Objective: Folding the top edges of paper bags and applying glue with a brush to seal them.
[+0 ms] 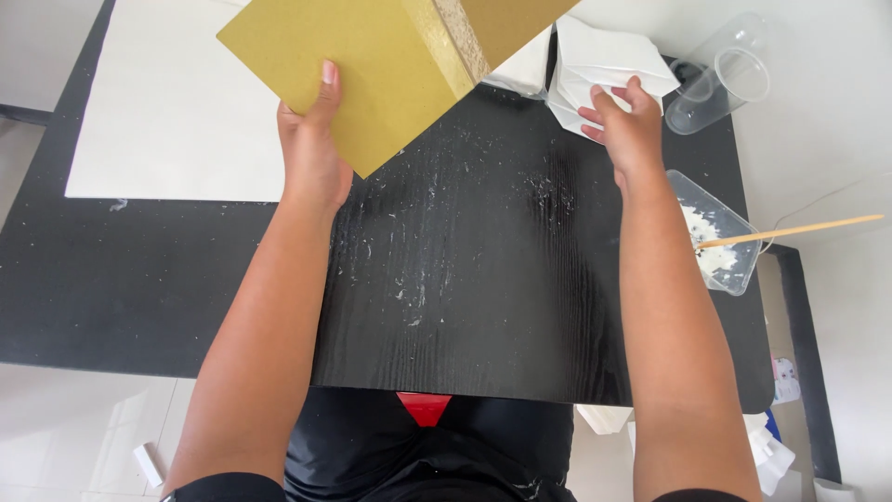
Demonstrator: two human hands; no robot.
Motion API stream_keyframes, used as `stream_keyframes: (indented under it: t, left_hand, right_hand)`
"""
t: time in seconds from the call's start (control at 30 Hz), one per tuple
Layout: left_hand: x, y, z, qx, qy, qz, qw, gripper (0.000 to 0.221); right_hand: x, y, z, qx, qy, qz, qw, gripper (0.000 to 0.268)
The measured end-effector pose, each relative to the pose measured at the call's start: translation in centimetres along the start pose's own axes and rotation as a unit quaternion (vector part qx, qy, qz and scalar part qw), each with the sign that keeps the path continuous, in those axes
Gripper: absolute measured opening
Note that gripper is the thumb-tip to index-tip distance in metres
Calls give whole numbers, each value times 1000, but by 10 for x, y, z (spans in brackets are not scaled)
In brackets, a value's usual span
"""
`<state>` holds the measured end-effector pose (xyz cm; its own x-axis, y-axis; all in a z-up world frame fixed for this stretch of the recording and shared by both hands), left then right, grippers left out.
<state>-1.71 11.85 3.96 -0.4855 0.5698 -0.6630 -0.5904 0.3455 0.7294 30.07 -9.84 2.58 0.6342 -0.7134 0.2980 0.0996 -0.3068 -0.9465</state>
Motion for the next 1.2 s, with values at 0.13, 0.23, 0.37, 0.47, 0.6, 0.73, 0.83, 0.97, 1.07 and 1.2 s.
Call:
stream_keyframes:
  t: [0.13,0.23,0.37,0.47,0.6,0.73,0.83,0.97,1.07,1.2]
  left_hand:
    - [-1,-2,1,0,-2,-13,1000,48]
    - [-2,-2,-1,18,44,-17,999,50]
    - [-7,-1,-6,52,74,-6,996,61]
    - [-6,-10,-3,26,5,-13,1000,50]
    - [-8,-41,-1,11,-80,-37,996,43]
    - [-48,-41,-31,32,-99,27,994,28]
    - [-79,-8,-62,44,-207,174,962,31]
    - [-96,37,-143,-2,-319,461,828,62]
    - [-34,26,-215,-175,-241,623,723,47]
    - [105,-18,-354,-283,-294,755,513,26]
  right_hand:
    - [-17,-13,1,-61,-19,-87,994,92]
    - [-24,-19,-10,-95,-55,-147,983,99]
    - [-26,-32,-35,-97,-63,-178,977,98]
    - [-24,-32,-54,32,-49,-193,979,70]
    - [-46,-37,-91,158,-202,63,964,58]
    - [-64,-6,-103,189,-257,219,922,74]
    - [-53,10,-92,143,-176,377,898,52]
    - [-28,12,-99,97,-239,332,907,55]
    - [-23,3,-104,51,-311,222,923,50]
    - [-24,7,-107,-70,-317,54,944,41]
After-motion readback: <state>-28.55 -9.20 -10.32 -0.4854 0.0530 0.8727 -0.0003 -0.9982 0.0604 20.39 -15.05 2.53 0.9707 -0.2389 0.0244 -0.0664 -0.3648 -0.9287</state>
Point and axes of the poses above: each hand's wrist, its own z-axis towards the middle knuckle, its own x-axis out of the back of the hand, y = z × x, the point moved 4 cm from there along z, towards the middle knuckle, and after that the axes turned 14 degrees about -y, right-handed, at the moved point
